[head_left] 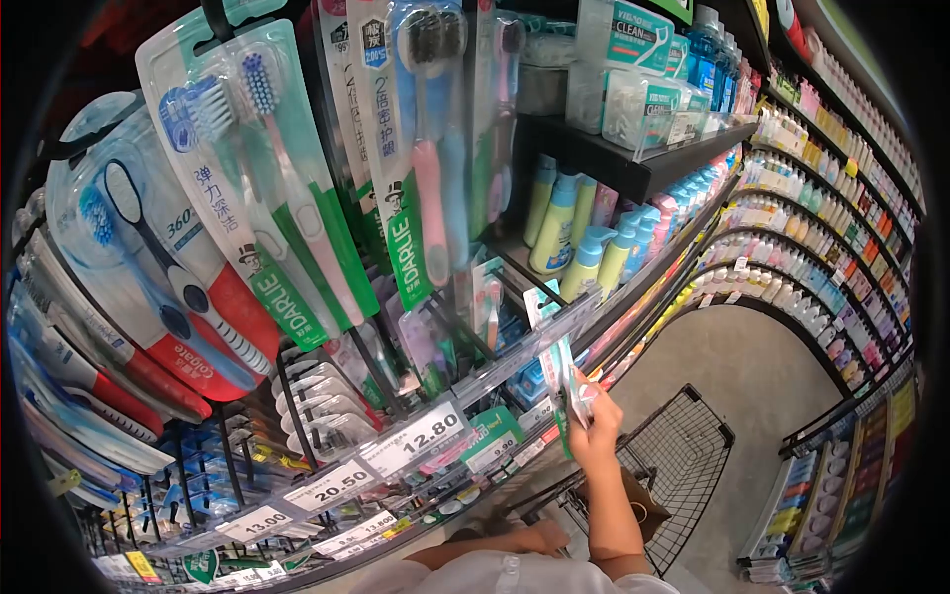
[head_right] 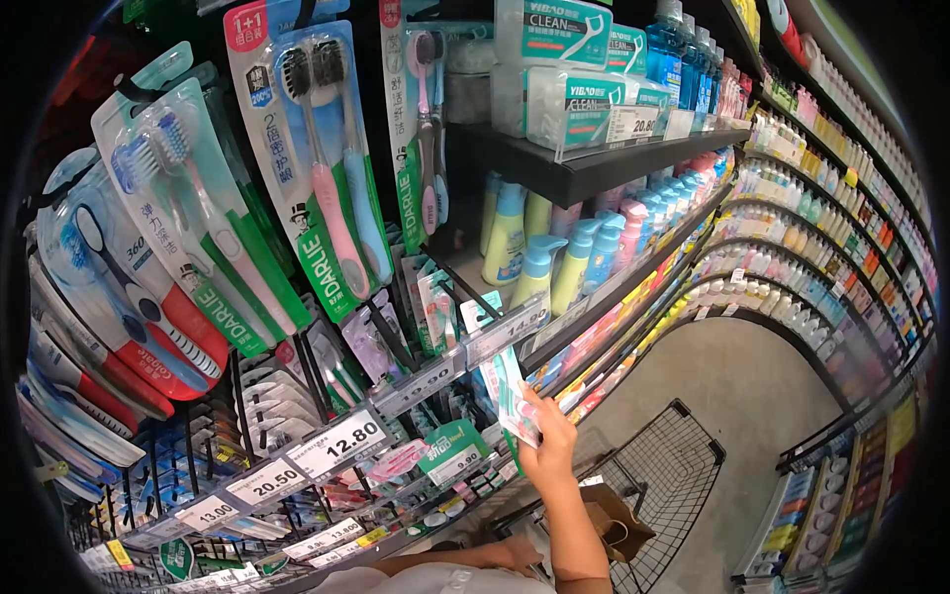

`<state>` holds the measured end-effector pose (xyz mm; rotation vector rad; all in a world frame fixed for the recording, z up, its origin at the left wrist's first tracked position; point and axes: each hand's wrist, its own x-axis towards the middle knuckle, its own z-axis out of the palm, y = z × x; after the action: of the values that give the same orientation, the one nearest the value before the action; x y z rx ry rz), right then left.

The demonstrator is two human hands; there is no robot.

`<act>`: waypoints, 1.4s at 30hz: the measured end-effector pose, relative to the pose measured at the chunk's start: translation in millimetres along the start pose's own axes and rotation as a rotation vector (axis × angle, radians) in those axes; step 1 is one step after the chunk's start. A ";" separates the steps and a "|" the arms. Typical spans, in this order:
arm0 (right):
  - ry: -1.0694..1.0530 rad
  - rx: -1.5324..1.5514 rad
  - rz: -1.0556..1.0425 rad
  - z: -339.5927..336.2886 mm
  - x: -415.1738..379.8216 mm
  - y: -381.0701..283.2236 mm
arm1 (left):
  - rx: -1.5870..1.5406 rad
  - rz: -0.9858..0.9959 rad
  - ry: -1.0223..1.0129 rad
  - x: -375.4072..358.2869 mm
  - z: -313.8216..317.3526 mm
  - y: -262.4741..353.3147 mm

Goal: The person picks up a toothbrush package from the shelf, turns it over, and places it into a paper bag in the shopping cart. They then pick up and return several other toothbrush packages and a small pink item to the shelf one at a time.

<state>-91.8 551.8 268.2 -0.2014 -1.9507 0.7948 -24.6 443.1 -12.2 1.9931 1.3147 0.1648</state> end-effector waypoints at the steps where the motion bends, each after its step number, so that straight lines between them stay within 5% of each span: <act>1: -0.012 0.006 0.046 -7.1 2.3 -10.9 | 0.001 0.001 0.000 0.7 0.4 -0.6; 8: -0.130 -0.034 0.088 -28.1 16.7 -36.3 | 0.014 -0.002 0.001 3.0 0.7 -2.2; 15: -0.022 -0.057 0.004 3.2 1.1 -14.9 | 0.038 -0.002 0.029 -0.2 3.8 -4.0; 21: -0.031 -0.028 0.207 22.4 -5.8 -9.0 | 0.070 0.010 0.074 -4.3 10.4 -7.5; 25: 0.040 -0.036 0.086 46.6 5.2 -2.8 | 0.101 0.034 0.097 -1.5 22.5 -12.2; 28: -0.037 -0.048 0.179 56.0 1.3 11.2 | 0.125 0.030 0.112 -0.1 27.1 -12.8; 32: 0.226 -0.128 0.128 57.1 -12.1 5.1 | 0.122 0.017 0.181 -10.9 21.1 -6.3; 36: 0.032 -0.290 0.341 39.6 -14.7 -10.0 | 0.176 -0.030 0.077 -14.6 11.7 1.8; 42: 0.026 -0.226 0.254 37.9 4.0 -27.2 | 0.128 0.013 0.152 -13.8 19.1 -1.7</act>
<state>-120.6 515.8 276.1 -0.6023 -2.0132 0.7269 -23.3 422.3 -23.3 2.1326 1.4399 0.2481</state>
